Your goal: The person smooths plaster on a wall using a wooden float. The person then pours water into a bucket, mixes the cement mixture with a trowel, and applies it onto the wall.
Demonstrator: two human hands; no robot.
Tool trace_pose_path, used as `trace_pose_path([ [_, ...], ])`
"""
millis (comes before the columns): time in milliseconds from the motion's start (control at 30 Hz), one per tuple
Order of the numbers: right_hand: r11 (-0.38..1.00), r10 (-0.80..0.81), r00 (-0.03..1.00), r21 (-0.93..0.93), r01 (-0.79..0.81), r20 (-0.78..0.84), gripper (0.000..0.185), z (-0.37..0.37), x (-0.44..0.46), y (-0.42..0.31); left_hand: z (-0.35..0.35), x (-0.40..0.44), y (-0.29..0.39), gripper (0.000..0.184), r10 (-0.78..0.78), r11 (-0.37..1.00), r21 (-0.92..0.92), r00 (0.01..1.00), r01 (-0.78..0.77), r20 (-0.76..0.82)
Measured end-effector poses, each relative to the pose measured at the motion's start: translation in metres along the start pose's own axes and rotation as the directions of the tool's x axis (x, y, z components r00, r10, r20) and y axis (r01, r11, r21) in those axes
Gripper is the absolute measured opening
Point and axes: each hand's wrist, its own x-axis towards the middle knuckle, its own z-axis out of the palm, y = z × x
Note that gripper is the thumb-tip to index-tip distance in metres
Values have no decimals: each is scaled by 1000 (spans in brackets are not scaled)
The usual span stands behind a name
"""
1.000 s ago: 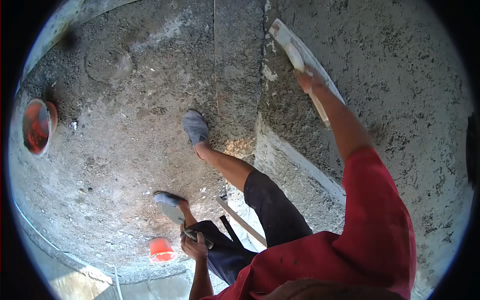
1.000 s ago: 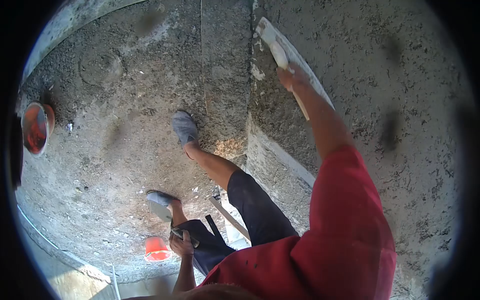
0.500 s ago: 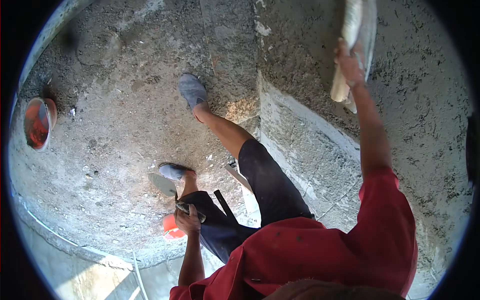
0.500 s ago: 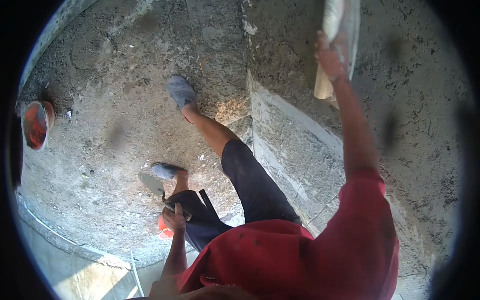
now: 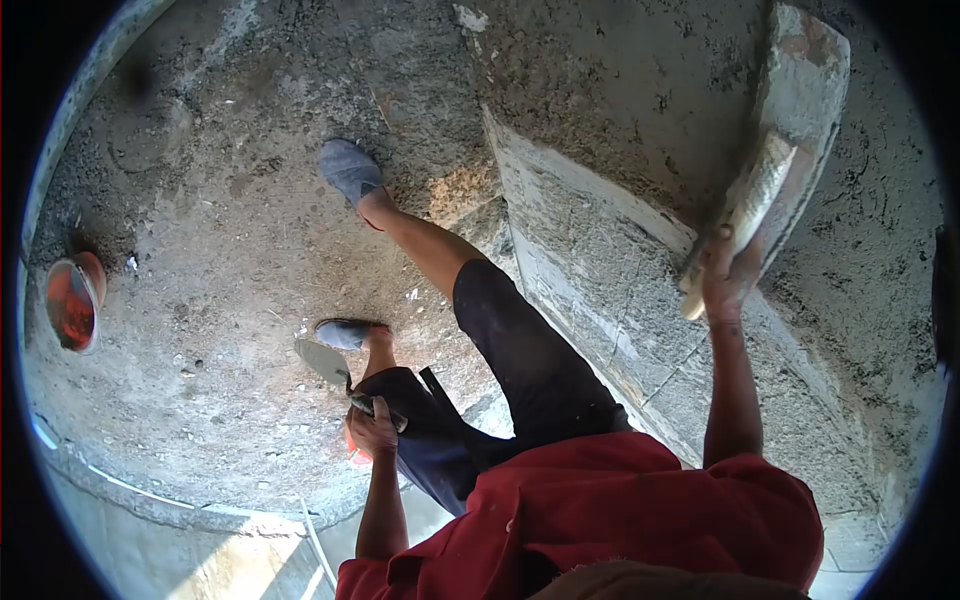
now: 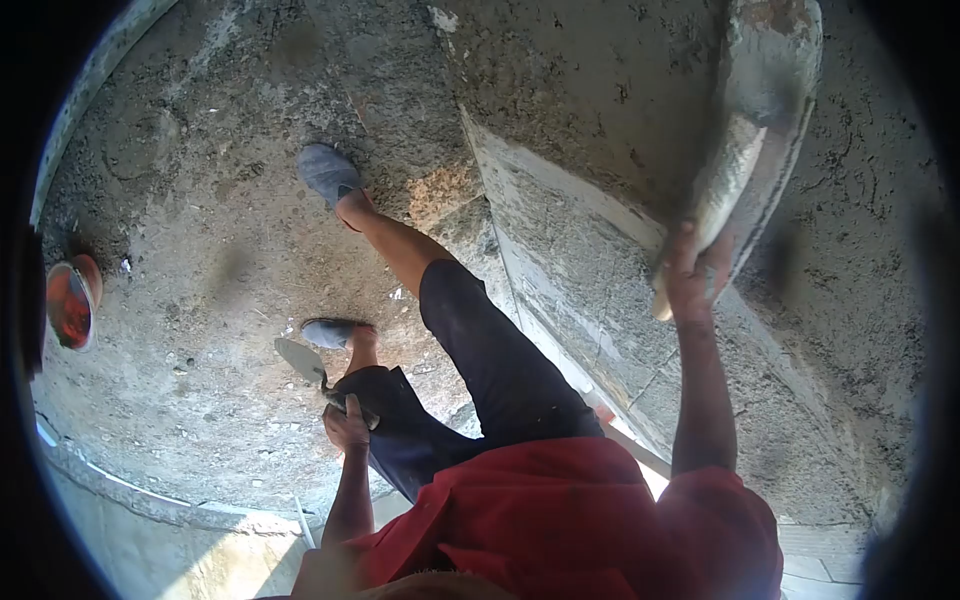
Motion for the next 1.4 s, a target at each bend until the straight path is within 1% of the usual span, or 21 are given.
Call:
trace_pose_path([
  [133,977,-90,996,-192,89,6,41,105,18,34,-9,3,12,50,5,999,41,1000,-5,-2],
  [200,977,-80,995,-194,89,53,35,173,38,33,-17,1,21,48,5,1000,-19,999,-5,-33],
  [233,990,-50,997,-127,58,65,34,203,49,19,-18,0,20,48,2,999,-53,999,-5,-50],
  [300,974,-191,981,-115,194,30,36,257,68,17,-11,4,6,46,9,997,-80,998,-13,-55],
  [367,970,-176,984,-168,177,23,39,306,86,27,-25,-2,25,45,6,990,-141,997,-18,-81],
  [400,973,-129,991,-190,135,40,41,326,92,27,-23,0,19,44,-2,987,-158,999,-6,-48],
  [467,972,-51,996,-228,66,68,44,367,106,19,-24,-3,16,45,6,987,-157,995,-21,-95],
  [567,884,54,966,-461,72,253,50,430,129,15,-22,-3,17,48,-29,978,-211,990,-1,-138],
  [633,891,95,943,-450,62,319,53,426,125,15,-20,-5,11,53,-40,958,-286,992,5,-116],
  [700,877,114,944,-478,51,310,53,387,113,8,-13,-9,10,53,-62,949,-315,990,18,-130],
  [767,916,-94,975,-365,164,203,48,343,124,8,-3,-11,14,52,-49,958,-285,987,4,-151],
  [833,960,-143,985,-230,163,101,44,302,160,-45,0,-11,21,50,-38,968,-252,985,-5,-166],
  [867,978,-189,981,-85,192,42,45,292,189,-69,0,-8,26,49,-31,972,-235,985,-9,-169],
  [933,977,-211,977,32,212,-22,48,295,263,-118,-2,-1,32,47,-27,978,-207,988,-5,-151],
  [1000,959,-269,962,-78,272,50,48,322,330,-142,-4,1,35,44,-32,983,-181,994,13,-103],
  [1033,898,-326,934,-261,355,149,48,344,355,-138,-2,1,35,44,-39,985,-173,989,14,-142],
  [1100,644,-418,845,-548,534,333,48,390,368,-108,4,0,39,43,-48,985,-170,975,11,-215],
  [1133,588,-419,830,-587,557,368,48,402,359,-90,1,0,47,43,-65,981,-189,983,32,-174],
  [1200,579,-401,832,-598,554,383,48,409,329,-54,-12,-3,61,43,-110,970,-225,990,87,-93],
  [1267,628,-411,850,-573,526,330,48,397,315,-24,4,-9,55,46,-124,969,-230,985,94,-119],
  [1400,716,-559,822,-437,544,108,53,397,422,-15,19,-12,63,48,-168,967,-210,980,143,-110],
])
